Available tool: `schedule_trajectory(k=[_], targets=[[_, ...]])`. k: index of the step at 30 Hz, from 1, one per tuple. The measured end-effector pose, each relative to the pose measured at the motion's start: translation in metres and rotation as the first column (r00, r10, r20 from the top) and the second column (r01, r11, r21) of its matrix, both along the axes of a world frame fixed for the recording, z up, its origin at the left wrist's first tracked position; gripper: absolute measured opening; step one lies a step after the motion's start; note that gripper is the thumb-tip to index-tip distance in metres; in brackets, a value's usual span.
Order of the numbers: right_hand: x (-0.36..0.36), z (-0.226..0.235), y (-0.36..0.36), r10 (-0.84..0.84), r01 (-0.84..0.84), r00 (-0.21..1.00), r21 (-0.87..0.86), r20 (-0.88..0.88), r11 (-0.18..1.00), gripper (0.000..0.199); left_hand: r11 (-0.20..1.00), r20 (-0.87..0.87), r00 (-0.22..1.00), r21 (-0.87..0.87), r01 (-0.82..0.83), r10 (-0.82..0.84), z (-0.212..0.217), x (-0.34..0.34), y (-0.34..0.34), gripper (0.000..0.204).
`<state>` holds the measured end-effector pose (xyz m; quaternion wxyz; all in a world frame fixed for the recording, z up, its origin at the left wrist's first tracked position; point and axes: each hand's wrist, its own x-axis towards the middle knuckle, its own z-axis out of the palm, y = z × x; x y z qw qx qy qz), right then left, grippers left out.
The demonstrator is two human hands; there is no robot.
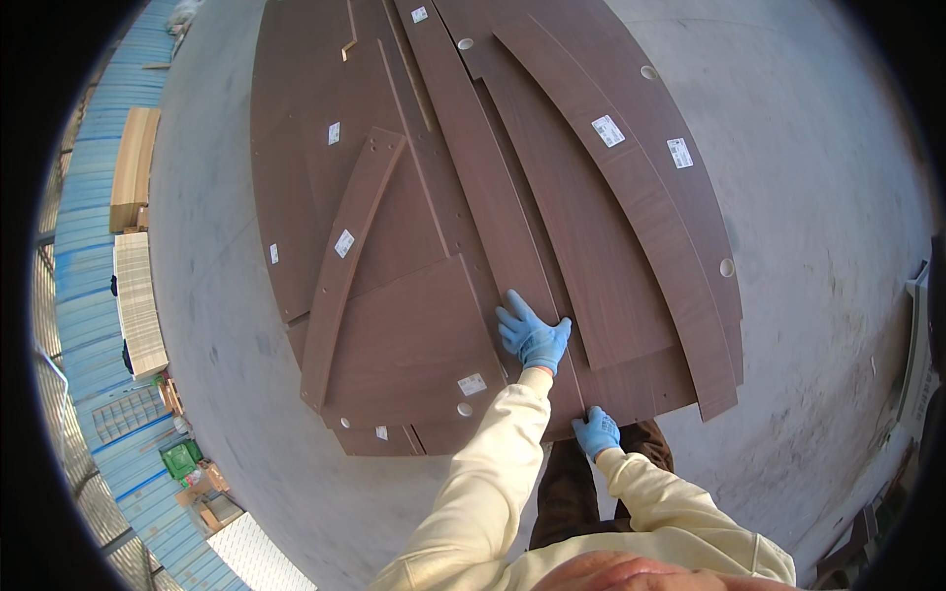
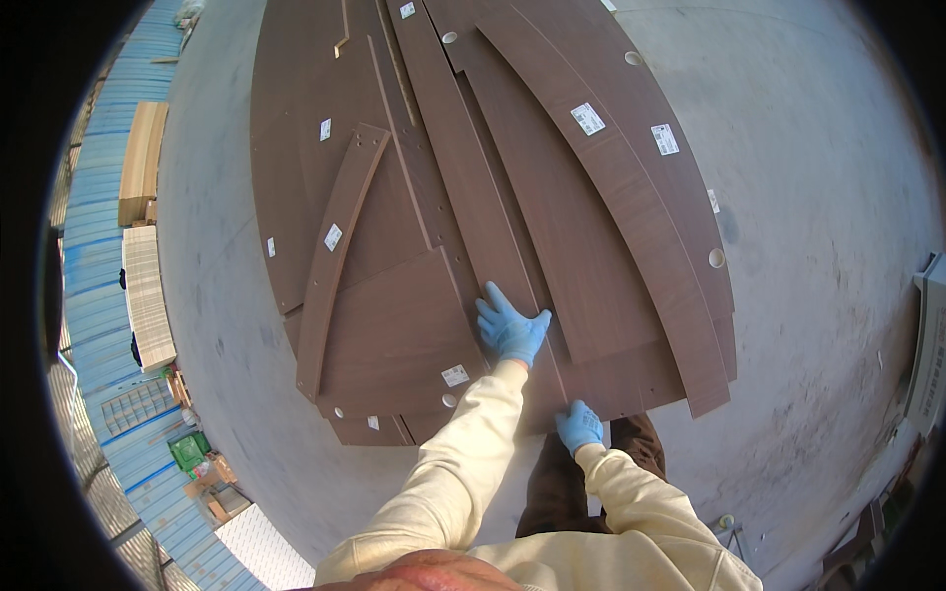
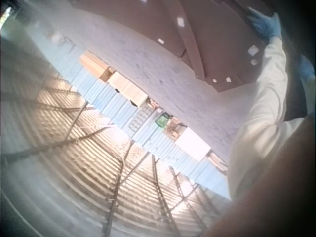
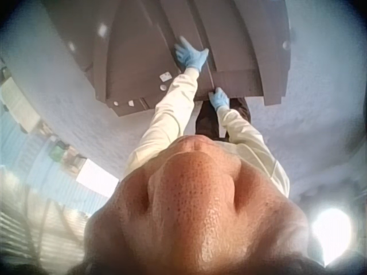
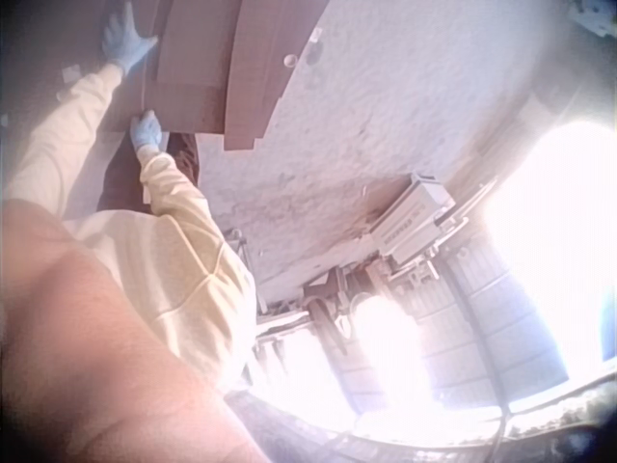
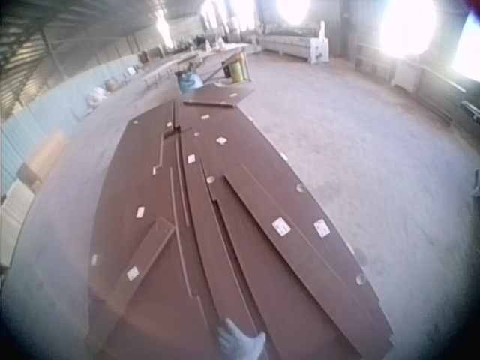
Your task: The person picks up a long brown wooden panel from a stack, places it on a table, and wipes it with a cloth. They pour liquid from a plastic bottle onto the cloth and continue wiping the panel. After cleaning, they return the panel to the stack and repeat the process with another panel.
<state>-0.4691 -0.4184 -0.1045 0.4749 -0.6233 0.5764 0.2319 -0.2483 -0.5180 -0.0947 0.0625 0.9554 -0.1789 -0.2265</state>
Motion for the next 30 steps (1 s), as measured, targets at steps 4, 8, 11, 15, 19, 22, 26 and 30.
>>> schedule_trajectory(k=[4, 8, 11, 15, 19, 22, 26, 30], targets=[[-0.002, -0.003, -0.001, -0.018, 0.019, 0.999, -0.007, 0.035, 1.000, 0.039, 1.000, 0.006, 1.000, 0.030, 0.007, -0.007, 0.000, 0.002, -0.004, 0.131], [-0.003, -0.002, -0.004, -0.034, 0.035, 0.998, -0.016, 0.047, 0.999, 0.038, 1.000, -0.003, 1.000, 0.014, 0.003, -0.003, 0.000, 0.003, -0.007, 0.130], [-0.004, -0.003, -0.005, -0.055, 0.056, 0.997, -0.010, 0.054, 0.998, 0.036, 1.000, 0.006, 1.000, -0.008, 0.010, -0.010, -0.002, 0.003, -0.009, 0.129], [-0.006, -0.005, -0.006, -0.029, 0.030, 0.999, -0.007, 0.023, 1.000, 0.035, 0.999, -0.005, 1.000, 0.032, 0.002, -0.002, -0.003, 0.003, -0.011, 0.127], [-0.006, -0.006, -0.006, -0.043, 0.043, 0.999, 0.015, 0.006, 0.999, 0.035, 0.999, -0.037, 0.999, -0.013, -0.030, 0.029, 0.000, 0.004, -0.013, 0.126], [-0.007, -0.005, -0.006, -0.073, 0.074, 0.996, -0.007, 0.052, 0.997, 0.035, 1.000, -0.045, 0.999, 0.004, -0.021, 0.021, 0.003, 0.005, -0.013, 0.127], [-0.009, -0.006, -0.008, -0.021, 0.022, 0.999, -0.013, 0.048, 1.000, 0.033, 1.000, -0.072, 0.997, -0.006, -0.030, 0.030, 0.002, 0.005, -0.012, 0.128], [-0.010, -0.010, -0.011, 0.025, -0.024, 0.999, -0.031, 0.041, 0.999, 0.033, 0.996, -0.119, 0.991, -0.048, -0.073, 0.067, 0.000, 0.006, -0.009, 0.128]])
